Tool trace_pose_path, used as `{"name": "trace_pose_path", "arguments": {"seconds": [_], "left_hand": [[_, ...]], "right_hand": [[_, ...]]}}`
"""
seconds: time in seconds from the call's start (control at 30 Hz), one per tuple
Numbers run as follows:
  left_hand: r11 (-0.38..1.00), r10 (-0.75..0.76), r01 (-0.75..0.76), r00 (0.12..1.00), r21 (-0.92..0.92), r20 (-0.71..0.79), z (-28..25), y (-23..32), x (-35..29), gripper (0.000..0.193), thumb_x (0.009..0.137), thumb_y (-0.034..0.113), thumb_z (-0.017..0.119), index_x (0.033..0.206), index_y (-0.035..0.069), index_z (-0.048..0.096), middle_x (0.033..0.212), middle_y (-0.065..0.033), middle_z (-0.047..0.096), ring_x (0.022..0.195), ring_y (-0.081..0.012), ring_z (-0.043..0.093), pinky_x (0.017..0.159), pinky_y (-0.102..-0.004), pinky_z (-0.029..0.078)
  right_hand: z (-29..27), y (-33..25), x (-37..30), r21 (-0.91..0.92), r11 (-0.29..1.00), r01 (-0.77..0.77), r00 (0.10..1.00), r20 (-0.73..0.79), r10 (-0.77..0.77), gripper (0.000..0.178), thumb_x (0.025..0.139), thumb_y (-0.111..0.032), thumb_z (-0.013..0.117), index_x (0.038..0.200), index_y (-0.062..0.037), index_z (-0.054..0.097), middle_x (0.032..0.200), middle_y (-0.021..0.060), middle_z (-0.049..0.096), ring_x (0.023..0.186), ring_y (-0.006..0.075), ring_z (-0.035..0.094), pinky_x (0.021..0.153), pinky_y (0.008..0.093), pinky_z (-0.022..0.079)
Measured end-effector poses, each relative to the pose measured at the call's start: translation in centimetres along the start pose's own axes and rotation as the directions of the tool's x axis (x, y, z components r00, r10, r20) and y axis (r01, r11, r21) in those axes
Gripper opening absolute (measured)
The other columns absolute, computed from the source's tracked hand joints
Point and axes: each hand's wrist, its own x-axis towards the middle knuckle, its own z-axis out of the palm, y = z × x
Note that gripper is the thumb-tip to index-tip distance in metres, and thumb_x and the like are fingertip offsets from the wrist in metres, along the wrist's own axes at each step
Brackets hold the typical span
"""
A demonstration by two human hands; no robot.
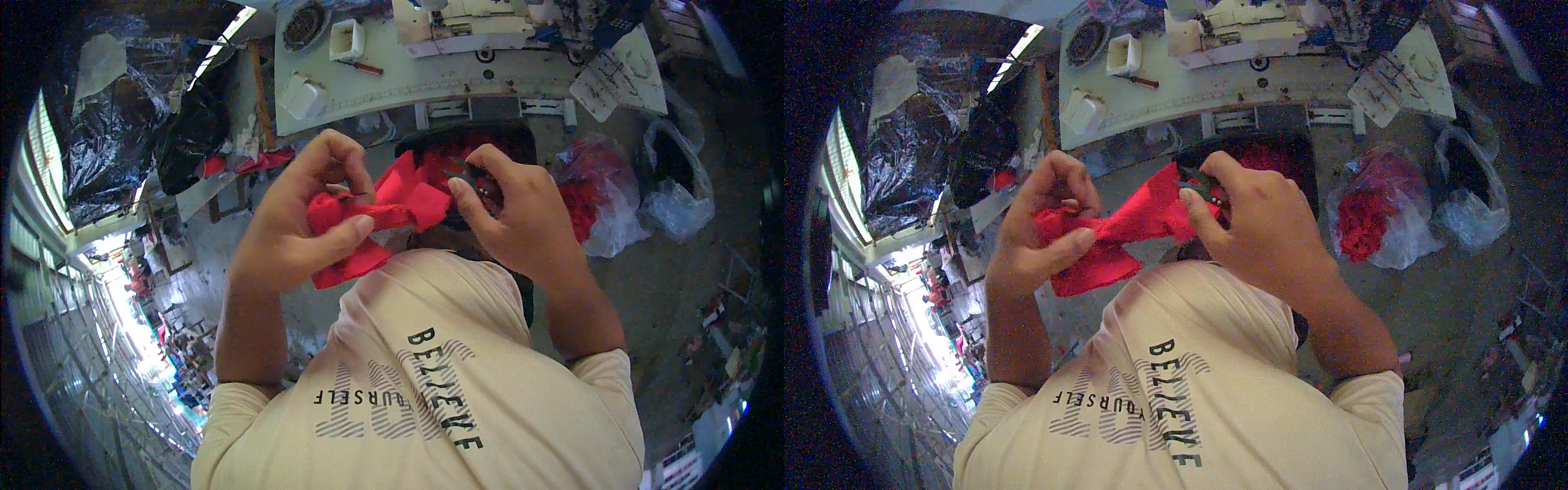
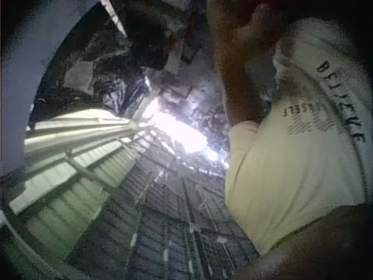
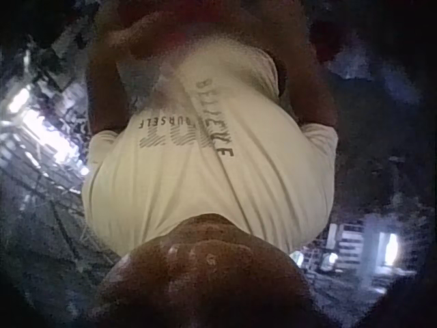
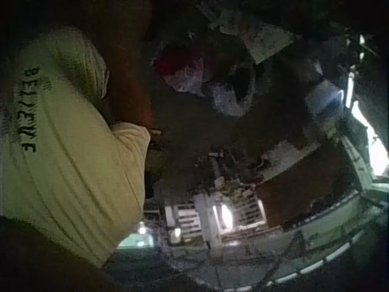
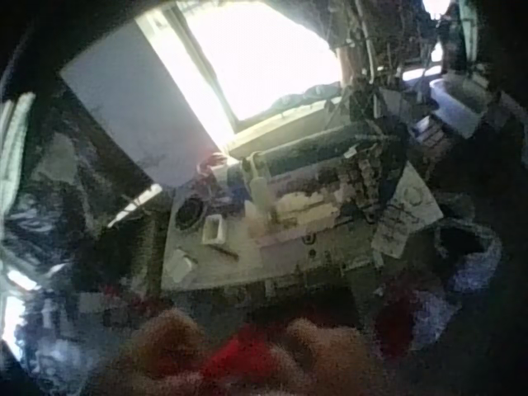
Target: The person cuts a red fabric item into smaller pieces using scissors. They repeatedly pick up the fabric, cut it, and place the cut pieces into a black bin on the floor.
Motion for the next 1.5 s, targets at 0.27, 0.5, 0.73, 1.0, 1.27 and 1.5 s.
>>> {"name": "trace_pose_path", "arguments": {"seconds": [0.27,0.5,0.73,1.0,1.27,1.5], "left_hand": [[0.816,0.123,-0.122,0.992,-0.564,-0.037,-1.6,0.7,-0.6,0.044,0.075,0.010,0.064,0.111,0.005,0.039,0.082,-0.0065,0.048,0.068,-0.0128,0.051,0.059,-0.0237,0.045],[0.777,0.186,-0.325,0.937,-0.539,-0.296,-4.4,0.1,-1.9,0.038,0.087,0.012,0.062,0.119,0.002,0.043,0.096,-0.0067,0.057,0.074,-0.0116,0.056,0.063,-0.0247,0.049],[0.734,0.170,-0.398,0.892,-0.550,-0.419,-7.5,-4.5,-1.6,0.020,0.096,0.016,0.058,0.115,0.009,0.055,0.093,-0.0002,0.060,0.079,-0.0064,0.058,0.069,-0.0227,0.051],[0.848,0.242,-0.380,0.898,-0.369,-0.368,-8.4,-4.0,-2.1,0.023,0.101,0.025,0.048,0.110,0.007,0.057,0.091,-0.0006,0.060,0.082,-0.0065,0.058,0.070,-0.0240,0.052],[0.860,0.437,-0.381,0.894,-0.338,0.103,-11.5,-5.4,-4.0,0.048,0.088,0.035,0.068,0.121,0.003,0.054,0.101,-0.0046,0.064,0.093,-0.0121,0.059,0.083,-0.0286,0.049],[0.930,0.363,-0.353,0.927,-0.105,0.094,-12.8,-8.2,-3.4,0.071,0.078,0.037,0.078,0.129,-0.005,0.049,0.118,-0.0116,0.062,0.105,-0.0186,0.057,0.095,-0.0312,0.044]], "right_hand": [[6.2,1.6,1.2,0.481,0.804,0.351,0.931,-0.089,-0.353,0.031,0.084,-0.012,0.068,0.111,-0.0022,0.057,0.093,0.0117,0.063,0.084,0.0237,0.063,0.082,0.0323,0.048],[7.4,-1.5,1.9,0.512,0.848,0.137,0.956,0.157,-0.249,0.024,0.084,-0.004,0.068,0.107,0.0004,0.060,0.086,0.0056,0.066,0.077,0.0148,0.062,0.072,0.0299,0.050],[2.3,-9.2,1.4,0.681,0.722,0.126,0.992,-0.076,-0.101,0.016,0.089,-0.010,0.067,0.103,-0.0024,0.066,0.090,0.0002,0.066,0.082,0.0077,0.060,0.074,0.0239,0.049],[0.5,-18.1,2.6,0.559,0.804,0.202,0.921,-0.388,0.038,0.028,0.082,-0.016,0.074,0.106,-0.0016,0.067,0.098,0.0057,0.067,0.090,0.0148,0.065,0.082,0.0294,0.053],[-3.3,-22.0,2.9,0.569,0.803,0.176,0.979,-0.186,-0.083,0.032,0.086,-0.017,0.064,0.110,0.0040,0.061,0.100,0.0137,0.066,0.089,0.0239,0.067,0.081,0.0355,0.055],[-2.2,-20.2,3.4,0.497,0.841,0.214,0.908,-0.420,0.016,0.035,0.087,-0.017,0.059,0.111,0.0077,0.058,0.099,0.0181,0.066,0.090,0.0276,0.066,0.082,0.0386,0.055]]}}
